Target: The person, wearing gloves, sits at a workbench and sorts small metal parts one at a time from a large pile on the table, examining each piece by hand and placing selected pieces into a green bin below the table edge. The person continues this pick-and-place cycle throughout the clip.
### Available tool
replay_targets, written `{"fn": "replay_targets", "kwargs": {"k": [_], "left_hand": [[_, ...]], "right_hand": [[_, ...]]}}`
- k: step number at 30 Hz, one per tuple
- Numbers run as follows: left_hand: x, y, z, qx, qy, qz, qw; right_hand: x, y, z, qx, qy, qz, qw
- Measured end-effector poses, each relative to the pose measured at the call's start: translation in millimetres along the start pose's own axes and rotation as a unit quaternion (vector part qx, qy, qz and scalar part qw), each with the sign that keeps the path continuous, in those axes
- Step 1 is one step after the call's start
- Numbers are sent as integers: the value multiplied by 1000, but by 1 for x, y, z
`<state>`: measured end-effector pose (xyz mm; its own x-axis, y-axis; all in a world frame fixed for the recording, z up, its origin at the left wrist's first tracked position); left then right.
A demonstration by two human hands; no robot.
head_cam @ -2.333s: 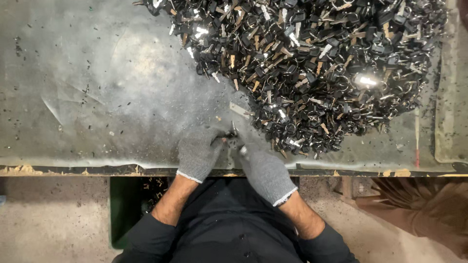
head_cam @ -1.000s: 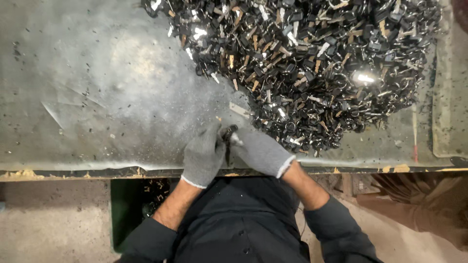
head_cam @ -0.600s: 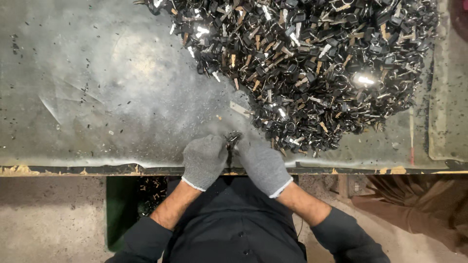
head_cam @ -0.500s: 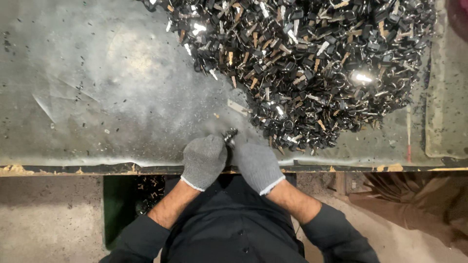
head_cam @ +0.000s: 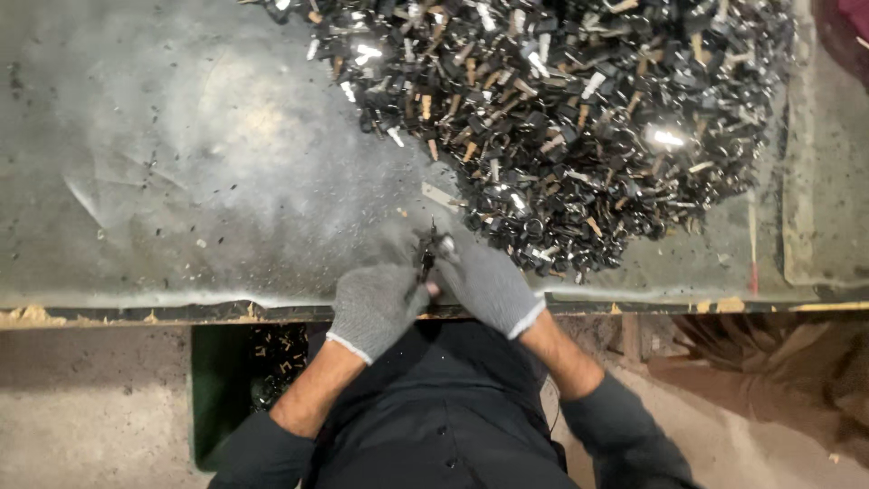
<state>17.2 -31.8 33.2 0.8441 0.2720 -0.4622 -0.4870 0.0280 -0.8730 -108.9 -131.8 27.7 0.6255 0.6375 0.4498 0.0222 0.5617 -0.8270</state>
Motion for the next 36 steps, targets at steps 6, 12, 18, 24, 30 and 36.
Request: {"fn": "replay_targets", "kwargs": {"k": [6,12,18,24,30,36], "left_hand": [[0,-56,4,-143,141,152,968],[-23,-43,-51,-68,252,-33,965],[5,-15,-44,42,-16,96,994],[9,-3,-24,-123,24,122,985],[17,20,-34,-104,101,10,989],[8,25,-34,-54,139,-61,987]], "right_hand": [[21,2,29,12,33,2,999],[44,4,18,68,-56,63,994],[-2,-4,19,0,146,23,989],[14,-4,9,-71,21,-39,996],[16,3,-2,-27,63,87,994],[24,12,4,-106,39,122,986]]}}
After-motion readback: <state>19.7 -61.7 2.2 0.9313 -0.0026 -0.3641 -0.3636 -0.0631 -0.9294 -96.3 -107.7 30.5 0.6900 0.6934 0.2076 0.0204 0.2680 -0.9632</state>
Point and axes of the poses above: each hand's wrist, its own z-axis away from the middle knuckle, its own y-axis out of the palm, x = y × z, the point moved 5 cm from there along -z, towards the middle knuckle, and after that the axes turned 1 degree about z, right-handed, at the moved point
